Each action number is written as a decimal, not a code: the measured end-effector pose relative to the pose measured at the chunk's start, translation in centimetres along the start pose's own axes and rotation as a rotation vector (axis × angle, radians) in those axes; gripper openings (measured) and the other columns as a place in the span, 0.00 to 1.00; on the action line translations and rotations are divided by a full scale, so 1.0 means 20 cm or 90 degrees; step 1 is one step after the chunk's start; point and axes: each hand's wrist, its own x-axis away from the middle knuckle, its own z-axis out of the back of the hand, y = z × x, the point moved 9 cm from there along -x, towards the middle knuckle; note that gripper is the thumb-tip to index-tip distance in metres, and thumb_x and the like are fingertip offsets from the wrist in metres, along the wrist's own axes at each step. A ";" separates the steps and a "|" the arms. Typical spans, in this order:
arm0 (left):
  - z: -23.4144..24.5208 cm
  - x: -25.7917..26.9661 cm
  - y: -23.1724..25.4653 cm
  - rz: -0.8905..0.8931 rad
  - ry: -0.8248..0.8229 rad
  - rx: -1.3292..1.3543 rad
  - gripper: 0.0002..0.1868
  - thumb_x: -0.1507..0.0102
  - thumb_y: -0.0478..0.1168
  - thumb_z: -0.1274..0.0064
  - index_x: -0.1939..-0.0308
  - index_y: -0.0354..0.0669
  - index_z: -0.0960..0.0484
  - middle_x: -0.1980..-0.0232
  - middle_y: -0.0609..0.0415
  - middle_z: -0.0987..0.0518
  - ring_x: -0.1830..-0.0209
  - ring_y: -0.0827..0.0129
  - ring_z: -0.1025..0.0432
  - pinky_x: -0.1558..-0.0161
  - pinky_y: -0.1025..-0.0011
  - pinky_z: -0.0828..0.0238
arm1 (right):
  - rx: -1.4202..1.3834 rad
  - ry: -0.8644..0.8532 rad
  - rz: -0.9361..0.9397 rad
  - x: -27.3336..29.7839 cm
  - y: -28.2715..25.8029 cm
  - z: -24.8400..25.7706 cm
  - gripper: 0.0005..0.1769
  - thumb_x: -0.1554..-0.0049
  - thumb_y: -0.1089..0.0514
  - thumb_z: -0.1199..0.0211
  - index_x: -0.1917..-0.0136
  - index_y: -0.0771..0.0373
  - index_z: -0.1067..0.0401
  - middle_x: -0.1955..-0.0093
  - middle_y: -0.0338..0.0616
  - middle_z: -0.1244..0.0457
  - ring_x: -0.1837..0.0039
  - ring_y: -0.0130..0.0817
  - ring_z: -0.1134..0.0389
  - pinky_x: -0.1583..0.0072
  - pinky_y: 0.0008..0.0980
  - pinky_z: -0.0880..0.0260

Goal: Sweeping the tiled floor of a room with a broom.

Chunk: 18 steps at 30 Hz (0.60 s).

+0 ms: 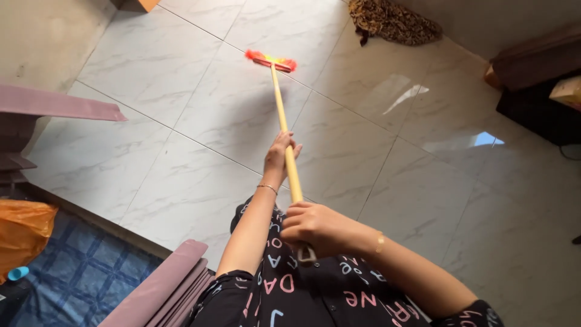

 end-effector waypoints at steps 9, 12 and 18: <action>-0.20 0.14 0.83 -0.237 -0.032 0.105 0.14 0.38 0.38 0.38 0.77 0.46 0.24 0.76 0.52 0.24 0.74 0.54 0.26 0.69 0.61 0.30 | -0.277 0.257 -0.016 0.29 -0.47 0.84 0.25 0.46 0.64 0.30 0.72 0.59 0.45 0.75 0.38 0.48 0.70 0.33 0.44 0.62 0.36 0.45; -0.31 0.33 0.92 -0.304 -0.115 0.118 0.15 0.38 0.38 0.40 0.78 0.49 0.25 0.78 0.52 0.26 0.79 0.56 0.29 0.72 0.61 0.31 | -0.399 0.405 0.001 0.46 -0.40 0.89 0.24 0.49 0.66 0.30 0.72 0.60 0.46 0.77 0.37 0.48 0.74 0.31 0.48 0.65 0.36 0.49; -0.40 0.27 0.80 -0.310 -0.144 0.105 0.05 0.44 0.39 0.44 0.74 0.52 0.22 0.77 0.55 0.24 0.81 0.57 0.29 0.73 0.62 0.30 | -0.361 0.371 -0.034 0.45 -0.26 0.85 0.24 0.48 0.67 0.30 0.71 0.59 0.46 0.76 0.38 0.48 0.73 0.33 0.47 0.65 0.37 0.47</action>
